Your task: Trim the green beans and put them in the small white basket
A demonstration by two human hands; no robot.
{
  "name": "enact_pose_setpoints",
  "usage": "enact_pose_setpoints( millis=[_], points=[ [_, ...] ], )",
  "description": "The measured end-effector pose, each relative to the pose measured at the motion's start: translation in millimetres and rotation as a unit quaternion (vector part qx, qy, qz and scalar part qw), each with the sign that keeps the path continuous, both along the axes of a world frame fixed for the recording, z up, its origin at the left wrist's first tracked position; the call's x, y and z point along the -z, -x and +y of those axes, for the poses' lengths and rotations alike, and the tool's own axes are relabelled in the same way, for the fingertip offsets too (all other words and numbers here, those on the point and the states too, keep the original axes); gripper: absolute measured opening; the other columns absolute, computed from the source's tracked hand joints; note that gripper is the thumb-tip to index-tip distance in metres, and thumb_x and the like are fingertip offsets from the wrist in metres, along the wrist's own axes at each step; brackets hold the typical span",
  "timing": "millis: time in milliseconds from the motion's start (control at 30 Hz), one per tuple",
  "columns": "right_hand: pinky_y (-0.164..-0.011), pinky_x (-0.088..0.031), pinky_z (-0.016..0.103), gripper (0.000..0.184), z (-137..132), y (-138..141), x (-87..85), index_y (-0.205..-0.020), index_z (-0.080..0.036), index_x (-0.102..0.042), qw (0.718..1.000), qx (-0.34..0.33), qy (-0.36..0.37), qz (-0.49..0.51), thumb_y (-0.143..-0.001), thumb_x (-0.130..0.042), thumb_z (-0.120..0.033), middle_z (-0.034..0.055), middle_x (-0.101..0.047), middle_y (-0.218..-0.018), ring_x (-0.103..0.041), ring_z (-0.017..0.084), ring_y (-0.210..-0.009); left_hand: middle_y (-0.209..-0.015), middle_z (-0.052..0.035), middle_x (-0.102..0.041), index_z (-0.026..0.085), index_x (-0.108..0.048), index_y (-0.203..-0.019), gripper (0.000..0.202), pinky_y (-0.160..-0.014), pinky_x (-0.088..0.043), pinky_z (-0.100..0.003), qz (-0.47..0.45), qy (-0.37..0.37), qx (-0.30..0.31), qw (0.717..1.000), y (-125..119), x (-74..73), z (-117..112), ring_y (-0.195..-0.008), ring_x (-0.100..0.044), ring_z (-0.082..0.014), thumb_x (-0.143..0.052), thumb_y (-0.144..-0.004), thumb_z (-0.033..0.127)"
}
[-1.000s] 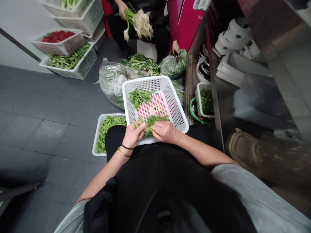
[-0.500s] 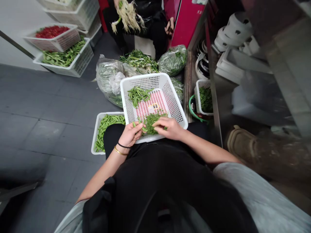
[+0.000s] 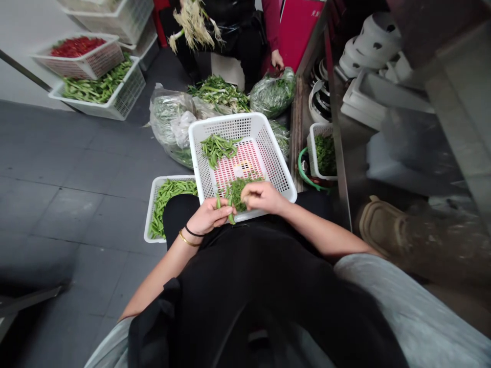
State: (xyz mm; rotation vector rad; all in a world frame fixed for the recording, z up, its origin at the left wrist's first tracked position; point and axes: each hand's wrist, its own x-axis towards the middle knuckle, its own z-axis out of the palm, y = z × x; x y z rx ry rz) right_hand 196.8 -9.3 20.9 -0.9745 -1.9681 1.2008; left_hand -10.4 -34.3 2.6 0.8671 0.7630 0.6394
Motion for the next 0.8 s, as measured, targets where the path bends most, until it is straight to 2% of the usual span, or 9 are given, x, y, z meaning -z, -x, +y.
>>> enact_pose_setpoints(
  millis=[67,167,300,400,500,600,667,733,800],
  points=[
    [-0.052,-0.045,0.022,0.013,12,-16,-5.9,-0.076,-0.015,-0.056,0.995,0.071,0.058,0.036,-0.081,-0.047,-0.022,-0.0020,-0.057,-0.057,-0.055,0.010,-0.050,-0.051,-0.0021,-0.054,0.008,-0.067,-0.076,0.030,-0.035,-0.012,-0.017,-0.005,0.017,0.030,0.999,3,-0.7,0,-0.033,-0.026,-0.0003,-0.071,-0.072,0.037],
    [-0.057,-0.048,0.026,0.018,20,-29,-15.7,-0.083,-0.014,-0.056,0.991,0.130,-0.021,0.002,-0.087,-0.044,-0.027,0.0021,-0.060,-0.069,-0.058,0.012,-0.058,-0.054,-0.0030,-0.056,0.008,-0.068,-0.079,0.029,-0.035,-0.011,-0.017,-0.016,0.035,0.027,0.999,5,0.6,1,-0.032,-0.024,0.0004,-0.068,-0.073,0.037],
    [-0.074,-0.048,0.032,0.025,11,-14,-17.8,-0.103,-0.015,-0.057,0.952,-0.008,-0.245,-0.181,-0.089,-0.049,-0.035,0.0118,-0.060,-0.104,-0.058,0.019,-0.088,-0.051,-0.0023,-0.055,0.009,-0.068,-0.077,0.029,-0.034,-0.009,-0.018,-0.024,0.046,0.051,0.997,4,3.7,3,-0.030,-0.023,-0.0007,-0.064,-0.074,0.037],
    [-0.071,-0.044,0.030,0.022,5,4,-12.3,-0.091,-0.014,-0.058,0.902,-0.142,-0.291,-0.284,-0.094,-0.041,-0.027,0.0103,-0.062,-0.089,-0.057,0.018,-0.082,-0.048,-0.0024,-0.055,0.010,-0.067,-0.072,0.027,-0.033,-0.014,-0.018,0.059,-0.010,0.087,0.994,3,-1.6,6,-0.031,-0.028,-0.0032,-0.063,-0.074,0.037],
    [-0.062,-0.041,0.025,0.024,9,10,-9.3,-0.077,-0.014,-0.056,0.915,-0.208,-0.226,-0.261,-0.093,-0.041,-0.024,0.0048,-0.060,-0.070,-0.055,0.013,-0.065,-0.048,0.0008,-0.053,0.014,-0.066,-0.065,0.015,-0.039,-0.026,-0.017,0.188,-0.165,0.033,0.968,2,-15.9,6,-0.039,-0.037,-0.0054,-0.071,-0.067,0.028],
    [-0.059,-0.042,0.022,0.029,14,10,-5.3,-0.076,-0.015,-0.056,0.965,-0.245,-0.041,-0.090,-0.094,-0.041,-0.033,-0.0003,-0.059,-0.062,-0.054,0.010,-0.058,-0.053,-0.0009,-0.058,0.015,-0.069,-0.067,0.009,-0.046,-0.035,-0.019,0.206,-0.259,0.043,0.943,3,-29.5,3,-0.045,-0.045,-0.0079,-0.071,-0.069,0.024],
    [-0.056,-0.044,0.021,0.032,16,8,2.7,-0.080,-0.015,-0.056,0.970,-0.221,0.097,0.030,-0.094,-0.039,-0.038,-0.0025,-0.057,-0.057,-0.055,0.009,-0.053,-0.063,-0.0048,-0.065,0.015,-0.071,-0.075,0.012,-0.047,-0.038,-0.021,0.188,-0.259,0.026,0.947,5,-32.0,3,-0.045,-0.049,-0.0092,-0.067,-0.074,0.026],
    [-0.053,-0.045,0.022,0.036,19,2,14.6,-0.083,-0.014,-0.057,0.968,-0.157,0.174,0.094,-0.092,-0.041,-0.044,-0.0036,-0.055,-0.053,-0.055,0.010,-0.050,-0.071,-0.0071,-0.068,0.014,-0.071,-0.083,0.017,-0.046,-0.039,-0.022,0.173,-0.236,-0.094,0.952,11,-28.1,7,-0.044,-0.049,-0.0091,-0.065,-0.076,0.028],
    [-0.052,-0.045,0.022,0.039,28,-8,26.6,-0.083,-0.013,-0.059,0.972,-0.106,0.194,0.076,-0.089,-0.044,-0.048,-0.0030,-0.055,-0.054,-0.056,0.010,-0.050,-0.071,-0.0068,-0.068,0.014,-0.070,-0.084,0.019,-0.043,-0.037,-0.021,0.131,-0.208,-0.258,0.934,19,-20.0,17,-0.042,-0.045,-0.0078,-0.063,-0.077,0.030]
  ],
)
